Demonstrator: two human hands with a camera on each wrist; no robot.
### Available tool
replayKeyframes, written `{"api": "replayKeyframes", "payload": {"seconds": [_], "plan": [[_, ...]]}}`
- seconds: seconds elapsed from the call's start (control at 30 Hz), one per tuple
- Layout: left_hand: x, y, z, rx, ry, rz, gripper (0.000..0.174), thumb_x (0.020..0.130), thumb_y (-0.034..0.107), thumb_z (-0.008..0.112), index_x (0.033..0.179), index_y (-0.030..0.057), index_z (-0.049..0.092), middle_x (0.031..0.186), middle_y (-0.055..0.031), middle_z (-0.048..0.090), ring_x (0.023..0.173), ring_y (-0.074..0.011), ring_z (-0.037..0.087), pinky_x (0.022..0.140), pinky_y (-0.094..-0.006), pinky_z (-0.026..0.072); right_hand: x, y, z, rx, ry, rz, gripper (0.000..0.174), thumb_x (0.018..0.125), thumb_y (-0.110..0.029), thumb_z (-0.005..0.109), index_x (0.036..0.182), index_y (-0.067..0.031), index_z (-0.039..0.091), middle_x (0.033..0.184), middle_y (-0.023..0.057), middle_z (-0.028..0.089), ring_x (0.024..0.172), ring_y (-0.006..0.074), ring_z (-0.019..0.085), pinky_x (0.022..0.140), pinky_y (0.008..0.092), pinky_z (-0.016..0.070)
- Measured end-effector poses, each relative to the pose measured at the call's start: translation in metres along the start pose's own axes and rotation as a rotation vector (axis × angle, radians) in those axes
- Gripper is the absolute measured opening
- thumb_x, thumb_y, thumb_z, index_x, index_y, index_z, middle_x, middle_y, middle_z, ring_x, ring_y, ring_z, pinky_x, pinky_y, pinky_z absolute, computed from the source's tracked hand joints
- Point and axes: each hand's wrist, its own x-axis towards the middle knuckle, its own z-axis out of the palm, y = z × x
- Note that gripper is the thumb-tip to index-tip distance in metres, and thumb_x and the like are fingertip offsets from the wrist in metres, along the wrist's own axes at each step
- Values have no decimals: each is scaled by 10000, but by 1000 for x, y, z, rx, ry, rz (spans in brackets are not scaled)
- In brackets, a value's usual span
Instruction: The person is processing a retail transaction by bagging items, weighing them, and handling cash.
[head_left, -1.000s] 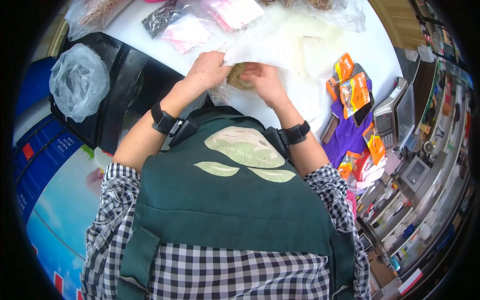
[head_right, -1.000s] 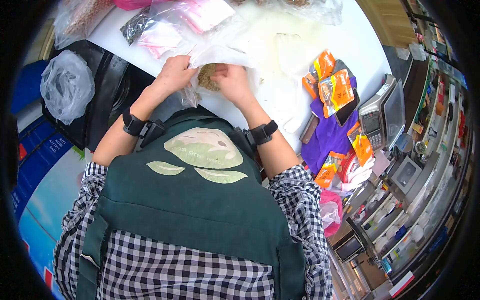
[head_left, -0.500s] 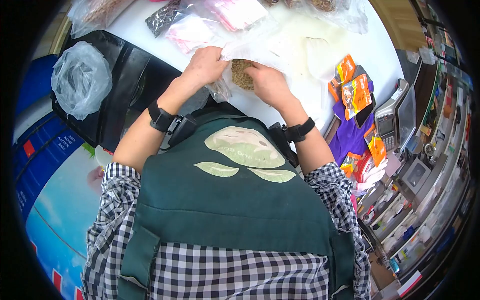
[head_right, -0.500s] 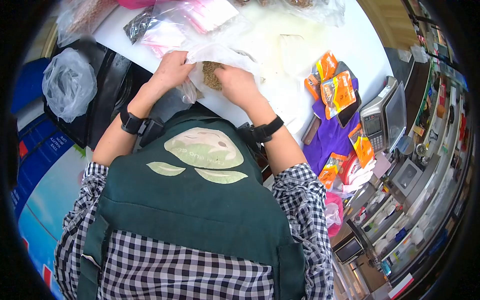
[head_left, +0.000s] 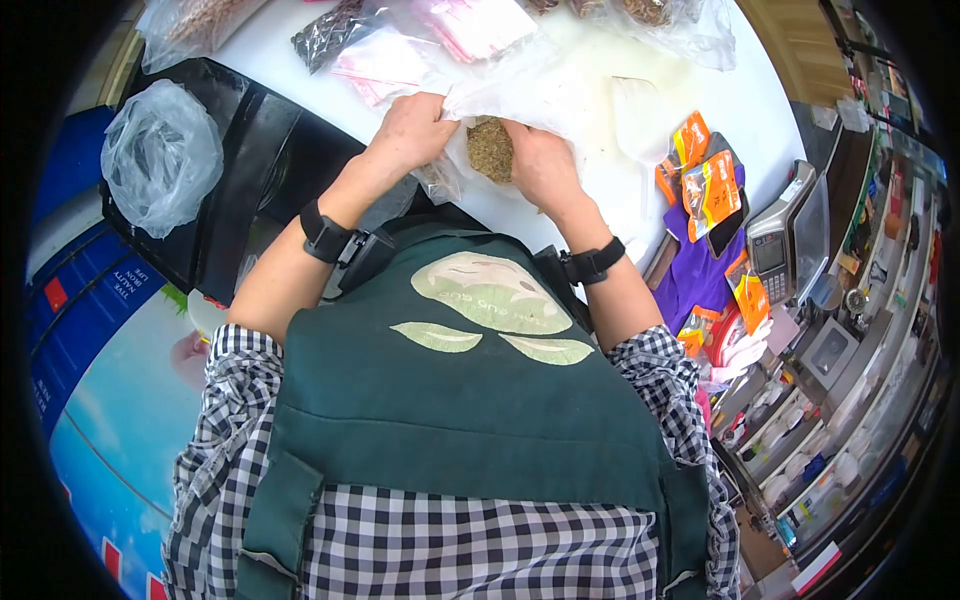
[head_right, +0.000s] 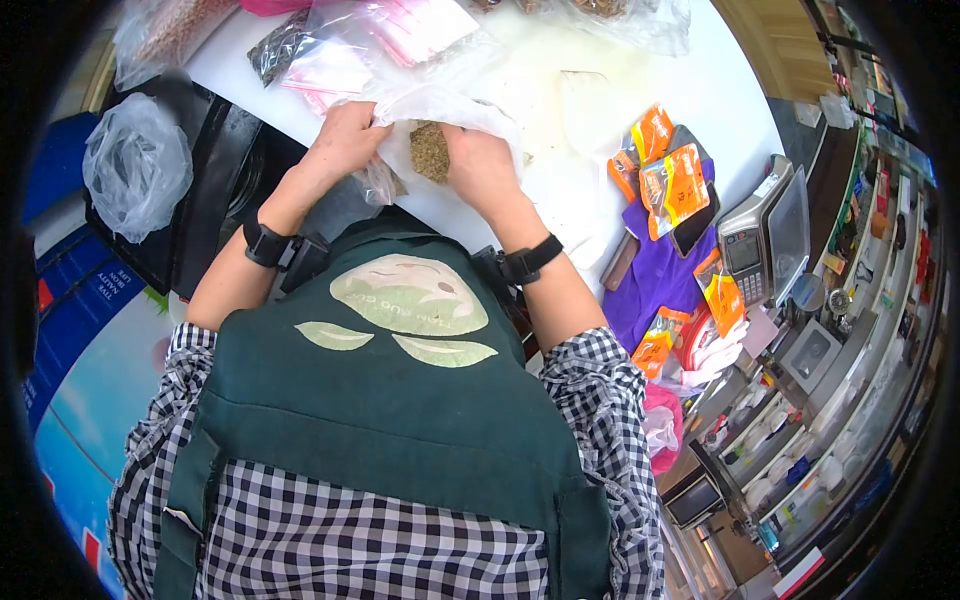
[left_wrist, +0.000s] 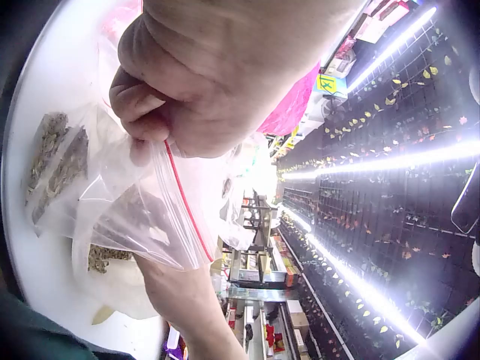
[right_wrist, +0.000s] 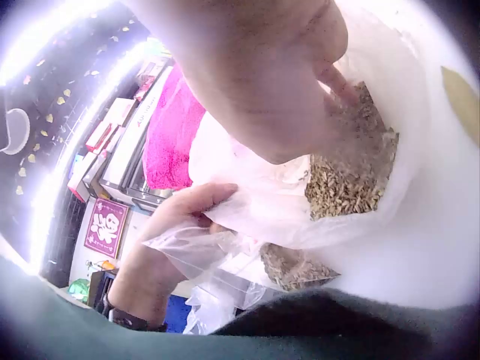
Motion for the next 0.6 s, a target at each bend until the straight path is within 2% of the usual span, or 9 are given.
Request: {"api": "replayKeyframes", "payload": {"seconds": [0.03,0.17,0.23,0.37,0.43,0.47,0.53,0.57,0.6], "plan": [[-2,6,-2,-12,20,-2,252,853,191,566,840,-50,640,631,-178,644,580,-270,683,599,-383,532,2,0,6,8,136,-48,376,727,63,541,1072,-21,667,1141,157,619,1053,356,590,923,426,475],[-3,6,0,8,55,19,251,854,189,573,841,-51,644,650,-182,650,576,-272,681,599,-382,532,-5,1,6,194,87,-131,378,734,74,536,1078,-16,662,1120,166,621,1040,368,591,918,427,475],[-1,2,0,-4,41,5,249,853,188,575,841,-50,646,656,-183,653,576,-272,683,600,-382,533,-10,0,6,194,109,-304,365,754,80,524,1079,-13,660,1107,166,623,1031,374,591,924,426,473],[-3,6,-1,-22,-5,-38,246,853,183,576,840,-51,648,662,-183,657,576,-270,684,606,-382,537,-10,10,10,83,119,-293,368,762,79,514,1087,-12,659,1130,187,610,1061,394,573,944,432,460],[-6,9,-7,-31,-9,-41,244,852,179,576,839,-54,647,662,-183,656,576,-268,685,605,-380,538,-4,5,-8,250,-140,205,373,759,72,509,1098,6,651,1163,217,589,1098,421,545,962,445,444],[-7,11,-9,-45,-22,-40,243,852,176,576,839,-57,646,661,-183,656,576,-265,686,603,-379,539,-2,5,-8,251,-143,207,373,759,72,509,1098,6,651,1163,217,589,1098,421,545,962,445,444],[-5,7,-7,-29,-19,-32,240,852,172,577,839,-58,644,663,-182,657,577,-263,687,600,-376,539,0,7,-5,181,16,74,374,754,68,502,1095,22,648,1175,241,571,1110,440,528,960,458,434],[-4,5,-6,-17,-8,-23,237,852,168,578,839,-60,643,664,-182,658,578,-261,688,597,-373,539,0,7,1,182,16,74,374,754,68,502,1095,22,648,1175,241,571,1110,440,528,960,458,434],[-2,7,1,-20,-5,-17,237,852,168,578,839,-60,643,664,-182,658,578,-261,688,597,-373,539,-2,9,7,145,81,-26,372,752,75,501,1089,23,650,1166,230,577,1105,425,533,961,452,435]]}}
